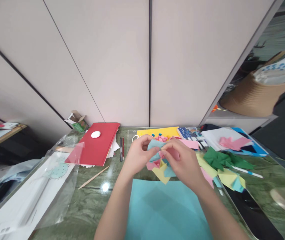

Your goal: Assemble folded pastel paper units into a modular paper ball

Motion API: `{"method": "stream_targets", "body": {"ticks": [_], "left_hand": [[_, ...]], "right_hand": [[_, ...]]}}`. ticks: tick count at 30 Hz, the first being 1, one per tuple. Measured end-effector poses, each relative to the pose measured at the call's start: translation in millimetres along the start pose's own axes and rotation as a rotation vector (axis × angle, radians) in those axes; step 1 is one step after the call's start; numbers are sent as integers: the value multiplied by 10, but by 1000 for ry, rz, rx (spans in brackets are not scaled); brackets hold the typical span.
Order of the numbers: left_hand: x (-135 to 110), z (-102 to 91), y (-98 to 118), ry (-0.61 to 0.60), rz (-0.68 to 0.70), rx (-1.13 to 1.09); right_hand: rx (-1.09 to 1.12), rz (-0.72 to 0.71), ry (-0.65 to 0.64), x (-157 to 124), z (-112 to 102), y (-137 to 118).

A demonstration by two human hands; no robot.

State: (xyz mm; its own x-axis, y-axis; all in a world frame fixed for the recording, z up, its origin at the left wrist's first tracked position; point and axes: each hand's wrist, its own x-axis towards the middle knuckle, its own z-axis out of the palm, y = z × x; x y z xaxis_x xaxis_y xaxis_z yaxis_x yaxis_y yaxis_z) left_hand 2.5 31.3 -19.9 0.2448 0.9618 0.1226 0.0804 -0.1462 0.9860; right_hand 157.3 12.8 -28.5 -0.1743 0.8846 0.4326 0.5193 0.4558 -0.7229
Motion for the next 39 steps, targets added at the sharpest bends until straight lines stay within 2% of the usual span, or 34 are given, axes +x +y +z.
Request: {"method": "stream_targets", "body": {"ticks": [9, 13, 22, 34, 39], "left_hand": [[35, 15, -21, 25, -13, 18], [56, 4, -41, 18, 28, 20], [55, -1, -73, -19, 7, -100], [48, 16, -60, -15, -55, -179], [48, 25, -86, 0, -9, -145]], "right_hand": [[50, 19, 2, 9, 10, 35], [76, 38, -8, 11, 11, 50], [55, 46, 49, 4, 32, 42], [15, 3, 73, -4, 46, 11], [-13, -20, 71, -13, 52, 29]]}}
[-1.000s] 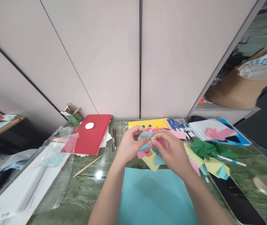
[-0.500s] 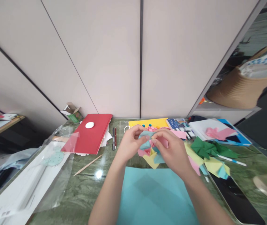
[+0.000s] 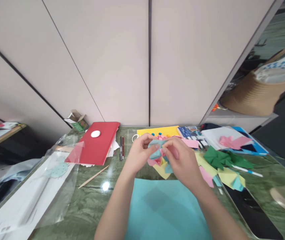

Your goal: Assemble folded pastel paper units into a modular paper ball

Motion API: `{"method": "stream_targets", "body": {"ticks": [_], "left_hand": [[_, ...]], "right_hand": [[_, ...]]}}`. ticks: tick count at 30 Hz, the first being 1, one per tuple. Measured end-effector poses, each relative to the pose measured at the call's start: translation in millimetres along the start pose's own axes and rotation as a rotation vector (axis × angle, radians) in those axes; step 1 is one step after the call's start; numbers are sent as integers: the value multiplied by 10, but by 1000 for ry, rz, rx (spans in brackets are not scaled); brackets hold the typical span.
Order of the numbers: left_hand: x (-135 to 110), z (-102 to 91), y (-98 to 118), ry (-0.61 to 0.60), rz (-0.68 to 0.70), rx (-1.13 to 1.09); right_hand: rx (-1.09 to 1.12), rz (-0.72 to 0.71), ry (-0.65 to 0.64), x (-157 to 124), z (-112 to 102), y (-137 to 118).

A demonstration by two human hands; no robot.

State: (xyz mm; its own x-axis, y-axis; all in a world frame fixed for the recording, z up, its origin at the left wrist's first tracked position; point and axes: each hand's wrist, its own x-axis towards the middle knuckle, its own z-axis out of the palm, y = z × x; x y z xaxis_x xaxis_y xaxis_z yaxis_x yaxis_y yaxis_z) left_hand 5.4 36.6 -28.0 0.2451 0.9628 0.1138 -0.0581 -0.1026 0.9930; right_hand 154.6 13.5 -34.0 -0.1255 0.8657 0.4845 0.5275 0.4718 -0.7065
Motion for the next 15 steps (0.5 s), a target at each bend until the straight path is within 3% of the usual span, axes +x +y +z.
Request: {"method": "stream_targets", "body": {"ticks": [15], "left_hand": [[-42, 56, 79, -9, 10, -3]], "right_hand": [[-24, -62, 152, -17, 42, -16]]}}
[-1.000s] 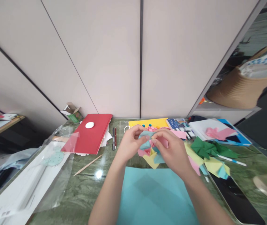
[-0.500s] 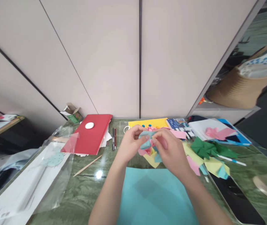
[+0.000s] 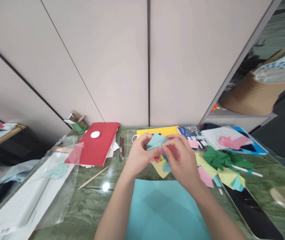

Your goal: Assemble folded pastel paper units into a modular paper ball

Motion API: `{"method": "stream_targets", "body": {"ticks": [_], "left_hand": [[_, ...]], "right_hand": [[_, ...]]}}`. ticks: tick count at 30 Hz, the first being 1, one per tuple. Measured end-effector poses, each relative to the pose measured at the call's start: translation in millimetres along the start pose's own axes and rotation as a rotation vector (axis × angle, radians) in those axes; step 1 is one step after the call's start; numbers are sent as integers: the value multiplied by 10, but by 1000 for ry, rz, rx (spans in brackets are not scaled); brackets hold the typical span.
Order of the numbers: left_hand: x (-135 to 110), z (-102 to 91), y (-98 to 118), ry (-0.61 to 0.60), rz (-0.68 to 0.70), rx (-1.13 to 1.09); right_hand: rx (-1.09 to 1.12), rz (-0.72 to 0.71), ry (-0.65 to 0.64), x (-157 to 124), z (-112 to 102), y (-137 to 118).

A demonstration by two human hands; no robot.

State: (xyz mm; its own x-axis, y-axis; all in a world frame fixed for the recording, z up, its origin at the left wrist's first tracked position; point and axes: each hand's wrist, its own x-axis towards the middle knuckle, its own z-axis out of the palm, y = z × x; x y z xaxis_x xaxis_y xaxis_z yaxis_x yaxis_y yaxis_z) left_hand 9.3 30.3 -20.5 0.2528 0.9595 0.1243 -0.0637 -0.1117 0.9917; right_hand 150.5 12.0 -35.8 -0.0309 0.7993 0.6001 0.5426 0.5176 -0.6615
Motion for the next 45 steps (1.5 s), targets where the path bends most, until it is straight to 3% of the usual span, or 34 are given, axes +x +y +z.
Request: {"method": "stream_targets", "body": {"ticks": [7, 13, 20, 34, 45], "left_hand": [[-4, 2, 16, 42, -13, -94], [-5, -3, 0, 64, 11, -55], [-8, 25, 19, 91, -5, 21], [-17, 16, -1, 79, -20, 45], [-2, -25, -44, 28, -17, -78]], "right_hand": [[295, 202, 8, 11, -24, 90], [303, 276, -103, 53, -75, 145], [282, 213, -130, 63, -110, 99], [301, 226, -111, 70, -129, 104], [334, 226, -230, 132, -265, 176]]}}
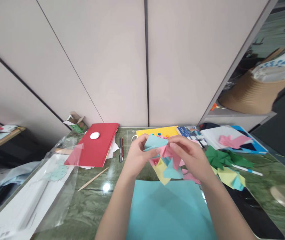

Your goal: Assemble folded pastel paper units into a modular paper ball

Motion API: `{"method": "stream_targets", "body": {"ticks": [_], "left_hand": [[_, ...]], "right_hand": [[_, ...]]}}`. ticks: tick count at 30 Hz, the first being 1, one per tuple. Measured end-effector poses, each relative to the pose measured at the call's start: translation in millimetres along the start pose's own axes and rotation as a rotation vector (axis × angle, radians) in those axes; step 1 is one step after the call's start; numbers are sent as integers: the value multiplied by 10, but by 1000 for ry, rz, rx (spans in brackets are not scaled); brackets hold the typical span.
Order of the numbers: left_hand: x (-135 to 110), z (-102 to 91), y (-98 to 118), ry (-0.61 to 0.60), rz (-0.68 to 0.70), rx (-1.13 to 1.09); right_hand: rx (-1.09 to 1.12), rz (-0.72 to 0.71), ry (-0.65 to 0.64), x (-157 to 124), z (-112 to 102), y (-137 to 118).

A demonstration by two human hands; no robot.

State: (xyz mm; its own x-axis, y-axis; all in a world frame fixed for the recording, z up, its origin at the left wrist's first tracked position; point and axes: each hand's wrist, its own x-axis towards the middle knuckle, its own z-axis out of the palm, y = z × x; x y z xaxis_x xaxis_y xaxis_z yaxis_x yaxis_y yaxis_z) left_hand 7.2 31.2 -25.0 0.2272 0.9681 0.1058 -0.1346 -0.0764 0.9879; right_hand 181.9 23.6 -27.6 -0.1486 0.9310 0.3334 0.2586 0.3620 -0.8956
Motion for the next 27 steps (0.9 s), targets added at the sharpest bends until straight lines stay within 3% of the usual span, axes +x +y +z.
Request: {"method": "stream_targets", "body": {"ticks": [9, 16, 27], "left_hand": [[4, 25, 35, -116, -90, -47], [-6, 31, -1, -31, -93, -40], [-19, 72, 21, -19, -98, -136]], "right_hand": [[-101, 11, -111, -19, -34, -65], [-71, 35, -101, -32, -23, -79], [-50, 18, -97, -38, -11, -69]]}}
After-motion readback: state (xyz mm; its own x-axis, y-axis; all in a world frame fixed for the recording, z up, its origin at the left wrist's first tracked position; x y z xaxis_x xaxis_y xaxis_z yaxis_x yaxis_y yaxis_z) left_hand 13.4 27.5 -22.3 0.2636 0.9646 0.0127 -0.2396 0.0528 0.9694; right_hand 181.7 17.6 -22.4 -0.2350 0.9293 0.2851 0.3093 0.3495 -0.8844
